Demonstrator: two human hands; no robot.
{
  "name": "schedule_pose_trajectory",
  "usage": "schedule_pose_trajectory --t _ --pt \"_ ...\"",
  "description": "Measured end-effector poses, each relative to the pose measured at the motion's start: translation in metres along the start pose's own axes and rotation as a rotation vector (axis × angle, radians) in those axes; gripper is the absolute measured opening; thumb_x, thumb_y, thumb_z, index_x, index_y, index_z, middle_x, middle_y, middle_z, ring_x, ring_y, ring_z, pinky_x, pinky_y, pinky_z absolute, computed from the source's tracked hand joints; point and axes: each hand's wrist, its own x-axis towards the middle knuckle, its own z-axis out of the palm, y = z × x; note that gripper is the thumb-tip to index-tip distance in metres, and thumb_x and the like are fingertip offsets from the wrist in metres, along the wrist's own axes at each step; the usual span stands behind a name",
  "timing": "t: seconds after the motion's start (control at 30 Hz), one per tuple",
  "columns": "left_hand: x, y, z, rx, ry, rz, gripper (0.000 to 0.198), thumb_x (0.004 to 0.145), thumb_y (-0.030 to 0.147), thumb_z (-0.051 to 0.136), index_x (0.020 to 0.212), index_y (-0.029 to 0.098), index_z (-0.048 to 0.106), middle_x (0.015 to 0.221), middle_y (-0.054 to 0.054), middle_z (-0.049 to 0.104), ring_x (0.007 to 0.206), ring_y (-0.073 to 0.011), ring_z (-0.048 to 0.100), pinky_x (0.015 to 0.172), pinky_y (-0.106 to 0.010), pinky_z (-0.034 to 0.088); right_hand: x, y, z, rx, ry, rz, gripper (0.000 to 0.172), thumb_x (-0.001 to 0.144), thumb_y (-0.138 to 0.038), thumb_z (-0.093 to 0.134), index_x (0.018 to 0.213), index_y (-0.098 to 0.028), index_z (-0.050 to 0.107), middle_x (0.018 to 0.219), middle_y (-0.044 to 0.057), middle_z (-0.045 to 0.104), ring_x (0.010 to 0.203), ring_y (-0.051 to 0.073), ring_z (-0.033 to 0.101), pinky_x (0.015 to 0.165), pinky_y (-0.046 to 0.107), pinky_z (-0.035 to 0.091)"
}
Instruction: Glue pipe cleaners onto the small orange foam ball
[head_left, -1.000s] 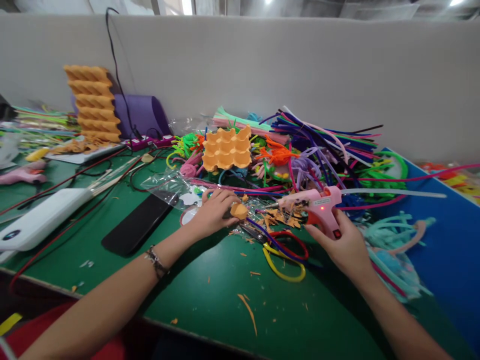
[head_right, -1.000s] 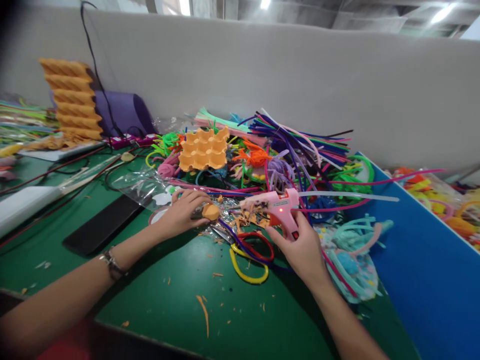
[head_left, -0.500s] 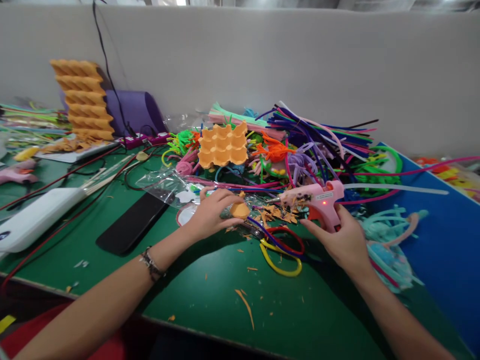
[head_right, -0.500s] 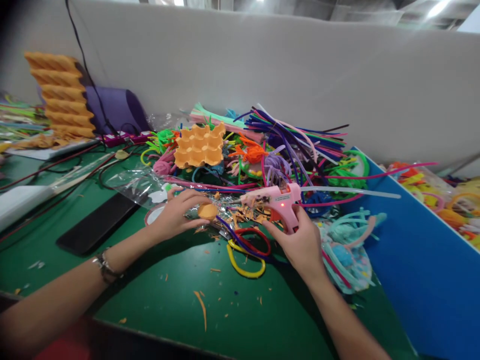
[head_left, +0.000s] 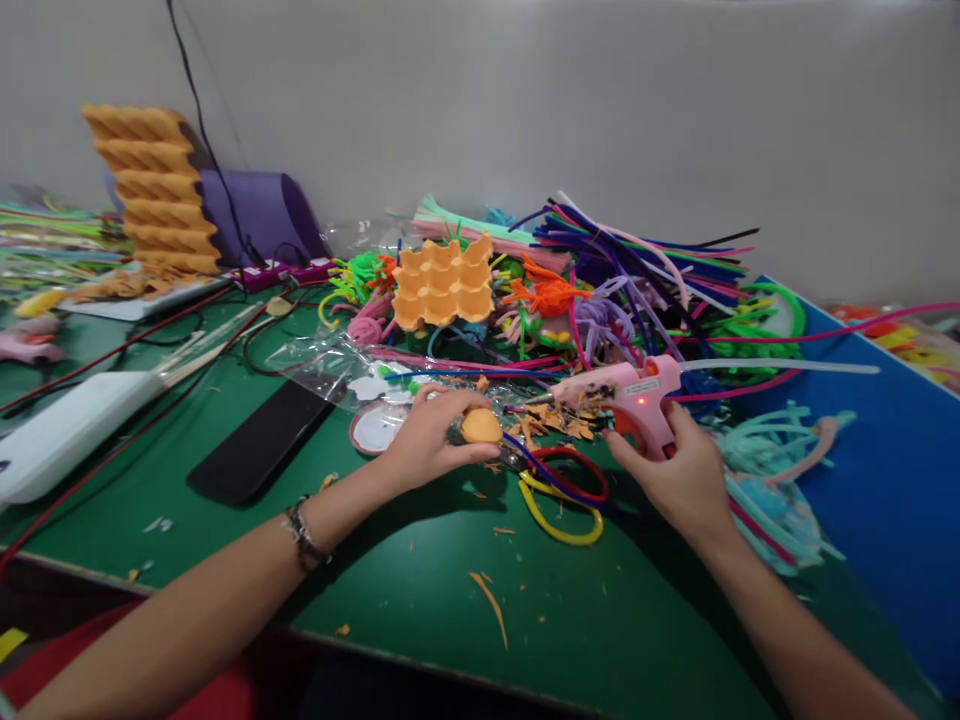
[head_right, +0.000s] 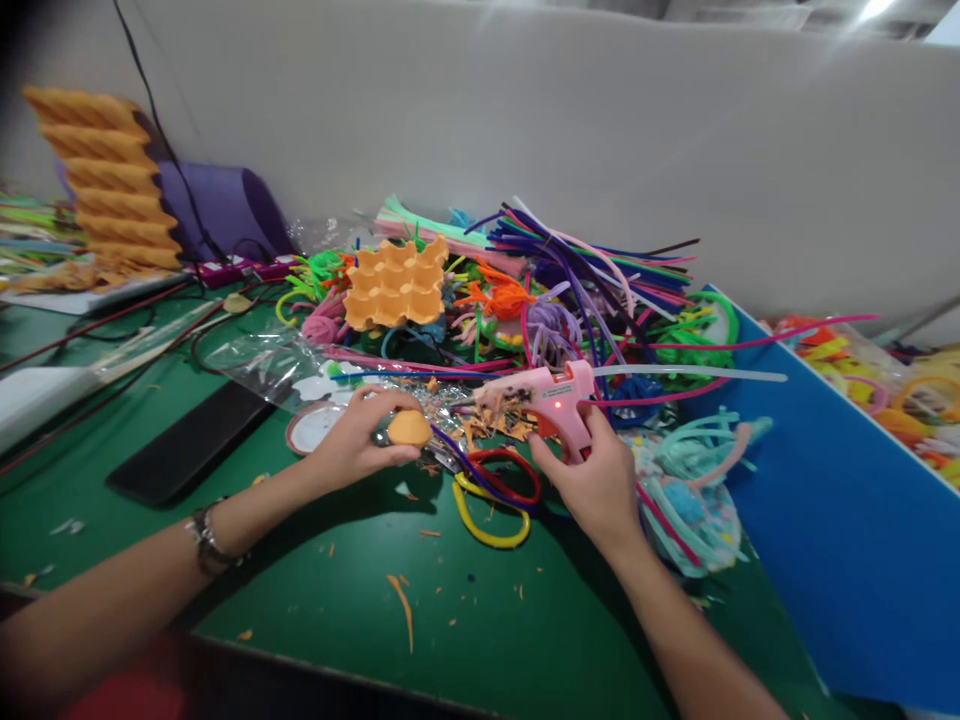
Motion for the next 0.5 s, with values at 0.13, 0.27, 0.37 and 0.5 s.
schedule_pose_trajectory --t 0.13,0.27,0.37,0.5 --pt "-0.001 0.003 0.001 0.015 0.003 0.004 0.033 0.074 0.044 0.058 0.096 0.021 0.049 0.101 -0.004 0.062 0.096 -0.0227 0.055 0.089 -0.038 0.026 -0.001 -0.003 0.000 0.044 -0.023 0.001 0.027 0.064 -0.043 0.058 0.074 -0.019 0.049 0.052 -0.006 0.045 0.041 0.009 0.038 0.039 0.021 0.032" --pt "-0.003 0.004 0.008 0.027 0.036 -0.009 0.040 0.070 0.041 0.064 0.100 0.021 0.046 0.104 -0.004 0.061 0.097 -0.0226 0.055 0.087 -0.037 0.026 -0.003 -0.006 -0.002 0.043 -0.066 -0.038 0.022 0.065 -0.039 0.057 0.069 -0.020 0.045 0.051 -0.006 0.044 0.040 0.008 0.038 0.038 0.020 0.032" --pt "-0.003 0.005 0.011 0.032 0.046 -0.006 0.040 0.069 0.041 0.065 0.098 0.021 0.046 0.103 -0.003 0.061 0.096 -0.0219 0.055 0.086 -0.036 0.027 -0.004 -0.008 -0.003 0.024 -0.071 -0.051 0.020 0.065 -0.036 0.056 0.067 -0.021 0.044 0.050 -0.006 0.043 0.040 0.008 0.039 0.038 0.020 0.032" --pt "-0.003 0.006 0.010 0.039 0.039 0.004 0.040 0.069 0.040 0.066 0.097 0.021 0.046 0.102 -0.002 0.062 0.096 -0.0220 0.055 0.086 -0.036 0.026 -0.006 -0.009 -0.002 -0.001 -0.053 -0.059 0.020 0.063 -0.037 0.056 0.066 -0.021 0.044 0.048 -0.007 0.042 0.039 0.008 0.036 0.037 0.020 0.029"
